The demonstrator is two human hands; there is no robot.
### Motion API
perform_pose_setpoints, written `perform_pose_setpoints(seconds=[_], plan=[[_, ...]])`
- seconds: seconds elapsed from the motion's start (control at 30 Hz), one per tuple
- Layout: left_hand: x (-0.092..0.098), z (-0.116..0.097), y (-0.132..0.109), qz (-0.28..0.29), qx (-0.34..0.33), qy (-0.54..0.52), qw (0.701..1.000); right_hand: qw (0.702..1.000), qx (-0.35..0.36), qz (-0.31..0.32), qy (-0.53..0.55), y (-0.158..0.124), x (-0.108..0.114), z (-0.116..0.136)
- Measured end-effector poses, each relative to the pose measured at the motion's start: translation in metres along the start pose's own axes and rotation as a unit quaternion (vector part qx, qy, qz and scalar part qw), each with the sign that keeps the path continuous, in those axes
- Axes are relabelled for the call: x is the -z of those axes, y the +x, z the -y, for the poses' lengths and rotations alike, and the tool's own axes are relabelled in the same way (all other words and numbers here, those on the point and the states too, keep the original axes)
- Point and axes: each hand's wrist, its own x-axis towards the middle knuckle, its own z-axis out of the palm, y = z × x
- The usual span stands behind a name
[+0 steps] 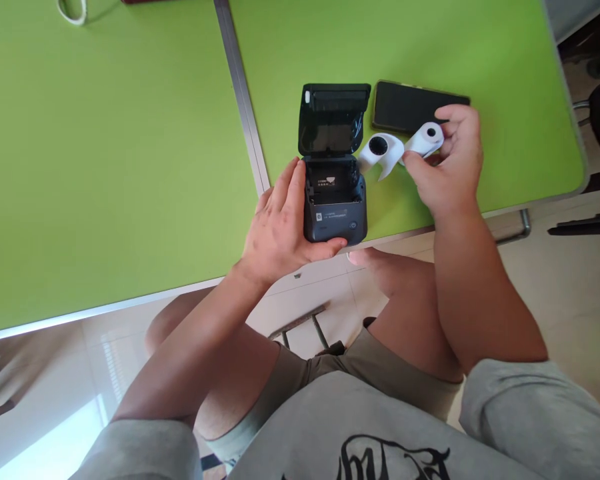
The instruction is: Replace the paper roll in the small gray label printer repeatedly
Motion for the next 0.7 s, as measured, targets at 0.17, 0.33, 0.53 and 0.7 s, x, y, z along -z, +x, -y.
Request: perform_pose_setpoints(seconds=[0.17,0.33,0.53,0.7], plan=[[0.001,-0.001,0.0,0.0,0.001,-0.001,1.0,0.994,0.036,-0.065,0.08,-0.01,0.007,0.021],[0.0,0.0,-0.001,-0.004,-0.008,-0.001,1.0,0.979,0.151,-0.066,0.121,-0.032,-0.004,0.05],[-0.003,0.004,-0.002,-0.009,-0.019,0.005,1.0,0.965,0.226,-0.004,0.132,-0.034,-0.029,0.068],[-0.003,0.004,-0.003,-0.006,-0.026,0.014,1.0,0.96,0.269,-0.009,0.076,-0.027,-0.028,0.073]])
